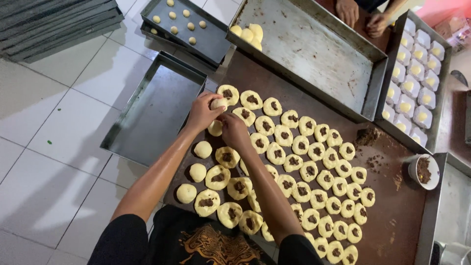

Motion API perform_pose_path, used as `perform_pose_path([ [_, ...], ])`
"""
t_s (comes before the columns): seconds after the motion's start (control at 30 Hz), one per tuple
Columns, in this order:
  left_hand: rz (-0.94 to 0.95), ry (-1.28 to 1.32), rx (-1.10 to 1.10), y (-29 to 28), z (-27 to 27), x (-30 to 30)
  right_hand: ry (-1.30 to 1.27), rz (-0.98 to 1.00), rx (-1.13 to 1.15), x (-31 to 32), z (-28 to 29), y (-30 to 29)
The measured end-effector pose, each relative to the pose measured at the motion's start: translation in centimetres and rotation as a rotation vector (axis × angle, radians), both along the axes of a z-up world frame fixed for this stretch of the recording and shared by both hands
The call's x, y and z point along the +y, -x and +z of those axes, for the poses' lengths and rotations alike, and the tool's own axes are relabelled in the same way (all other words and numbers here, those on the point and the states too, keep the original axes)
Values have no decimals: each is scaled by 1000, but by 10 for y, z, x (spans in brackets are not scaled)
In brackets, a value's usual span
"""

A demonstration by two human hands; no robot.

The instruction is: Manually filling small portions of dough with a dark mixture and shaping them into balls for baking.

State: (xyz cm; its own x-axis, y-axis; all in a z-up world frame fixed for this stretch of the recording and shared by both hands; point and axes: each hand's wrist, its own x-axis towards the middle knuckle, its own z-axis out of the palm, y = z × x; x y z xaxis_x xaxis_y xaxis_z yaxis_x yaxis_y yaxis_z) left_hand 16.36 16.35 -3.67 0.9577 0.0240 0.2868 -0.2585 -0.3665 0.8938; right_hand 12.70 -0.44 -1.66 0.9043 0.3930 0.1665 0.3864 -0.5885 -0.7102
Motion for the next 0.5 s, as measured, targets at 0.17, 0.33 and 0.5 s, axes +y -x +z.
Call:
perform_pose_path([
  [0.17,44,117,77,-3,2,3,92,81,-92,7,35,11],
  [0.33,18,39,-37,-1,14,4,124,130,-6,12,42,19],
  [0.5,-129,-84,-15,-7,-31,7,135,176,-27,7,29,29],
])
